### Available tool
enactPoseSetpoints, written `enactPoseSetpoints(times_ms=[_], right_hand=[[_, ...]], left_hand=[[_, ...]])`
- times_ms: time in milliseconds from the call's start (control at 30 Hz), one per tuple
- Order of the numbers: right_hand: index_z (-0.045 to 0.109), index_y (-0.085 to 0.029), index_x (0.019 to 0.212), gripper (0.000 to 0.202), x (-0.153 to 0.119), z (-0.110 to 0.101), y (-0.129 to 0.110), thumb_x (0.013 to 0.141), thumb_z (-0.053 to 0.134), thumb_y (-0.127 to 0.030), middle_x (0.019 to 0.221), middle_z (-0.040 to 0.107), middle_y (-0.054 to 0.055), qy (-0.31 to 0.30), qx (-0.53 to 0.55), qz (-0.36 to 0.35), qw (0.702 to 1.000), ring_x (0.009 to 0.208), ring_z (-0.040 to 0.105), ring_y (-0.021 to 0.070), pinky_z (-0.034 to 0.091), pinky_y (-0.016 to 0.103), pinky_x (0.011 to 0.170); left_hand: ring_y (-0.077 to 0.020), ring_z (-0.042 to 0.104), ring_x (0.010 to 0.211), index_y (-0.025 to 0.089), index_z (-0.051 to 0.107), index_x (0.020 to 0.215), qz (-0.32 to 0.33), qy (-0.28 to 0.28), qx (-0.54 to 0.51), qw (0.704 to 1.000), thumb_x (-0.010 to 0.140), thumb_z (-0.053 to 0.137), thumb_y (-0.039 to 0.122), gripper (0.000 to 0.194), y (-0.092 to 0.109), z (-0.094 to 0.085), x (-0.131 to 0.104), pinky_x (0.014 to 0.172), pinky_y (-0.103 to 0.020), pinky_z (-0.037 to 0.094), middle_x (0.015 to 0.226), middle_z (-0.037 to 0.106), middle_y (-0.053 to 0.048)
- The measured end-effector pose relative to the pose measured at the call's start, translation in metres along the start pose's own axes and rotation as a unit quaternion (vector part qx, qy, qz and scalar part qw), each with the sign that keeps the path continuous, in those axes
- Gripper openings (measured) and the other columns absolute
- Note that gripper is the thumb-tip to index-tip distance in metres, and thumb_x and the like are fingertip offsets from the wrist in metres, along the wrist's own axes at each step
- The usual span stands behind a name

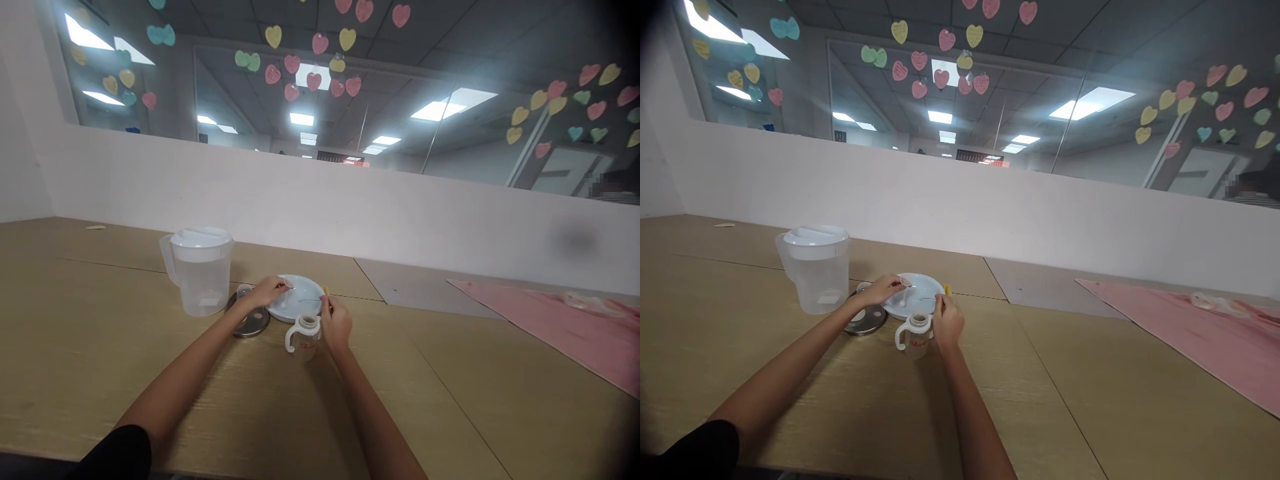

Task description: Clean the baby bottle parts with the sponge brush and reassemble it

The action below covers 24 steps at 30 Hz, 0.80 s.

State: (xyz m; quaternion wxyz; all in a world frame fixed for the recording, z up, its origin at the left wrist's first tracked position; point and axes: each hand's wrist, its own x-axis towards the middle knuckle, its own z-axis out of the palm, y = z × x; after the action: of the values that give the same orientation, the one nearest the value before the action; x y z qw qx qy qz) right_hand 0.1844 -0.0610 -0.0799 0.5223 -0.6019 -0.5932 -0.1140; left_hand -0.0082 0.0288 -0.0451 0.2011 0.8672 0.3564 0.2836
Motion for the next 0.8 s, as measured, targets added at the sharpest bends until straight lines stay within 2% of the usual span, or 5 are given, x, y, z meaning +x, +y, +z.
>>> enactPoseSetpoints(times_ms=[167,300,433,667,800], right_hand=[[0.069,-0.018,0.077,0.047,0.002,0.005,0.009,0.087,0.034,-0.048,0.071,0.067,0.005,-0.028,0.055,0.075,0.995,0.061,0.057,0.0169,0.038,0.025,0.052],[0.067,-0.018,0.076,0.047,0.001,0.01,0.011,0.086,0.034,-0.05,0.062,0.065,0.003,-0.05,0.119,0.096,0.987,0.055,0.055,0.0167,0.039,0.026,0.05],[0.066,-0.017,0.077,0.044,0.0,0.014,0.014,0.085,0.036,-0.049,0.056,0.062,0.001,-0.035,0.152,0.093,0.983,0.053,0.054,0.0162,0.04,0.025,0.05],[0.065,-0.017,0.081,0.043,-0.001,0.012,0.009,0.085,0.035,-0.047,0.059,0.062,0.001,-0.03,0.115,0.111,0.987,0.056,0.056,0.0166,0.041,0.026,0.054],[0.065,-0.017,0.085,0.041,-0.002,0.009,0.006,0.086,0.034,-0.044,0.063,0.063,0.002,-0.033,0.097,0.117,0.988,0.059,0.057,0.0174,0.04,0.026,0.055]], left_hand=[[-0.018,0.058,0.082,0.012,0.066,0.094,-0.005,0.071,-0.145,0.987,0.083,0.045,0.045,0.041,0.031,-0.015,0.0,0.075,-0.028,0.045,0.094,0.067,-0.008],[-0.0184,0.059,0.083,0.011,0.067,0.095,0.022,0.083,-0.177,0.98,0.082,0.048,0.045,0.04,0.067,-0.026,-0.009,0.076,-0.029,0.045,0.093,0.068,-0.009],[-0.0184,0.059,0.086,0.012,0.066,0.097,0.055,0.09,-0.184,0.977,0.083,0.049,0.042,0.037,0.095,-0.033,-0.021,0.077,-0.029,0.045,0.096,0.068,-0.008],[-0.0161,0.057,0.079,0.013,0.065,0.09,0.08,-0.004,-0.112,0.991,0.085,0.045,0.039,0.033,0.106,-0.035,-0.03,0.069,-0.024,0.042,0.084,0.066,-0.004],[-0.0153,0.056,0.077,0.014,0.064,0.091,0.077,0.001,-0.111,0.991,0.086,0.043,0.04,0.034,0.106,-0.036,-0.031,0.067,-0.024,0.041,0.08,0.063,-0.003]])
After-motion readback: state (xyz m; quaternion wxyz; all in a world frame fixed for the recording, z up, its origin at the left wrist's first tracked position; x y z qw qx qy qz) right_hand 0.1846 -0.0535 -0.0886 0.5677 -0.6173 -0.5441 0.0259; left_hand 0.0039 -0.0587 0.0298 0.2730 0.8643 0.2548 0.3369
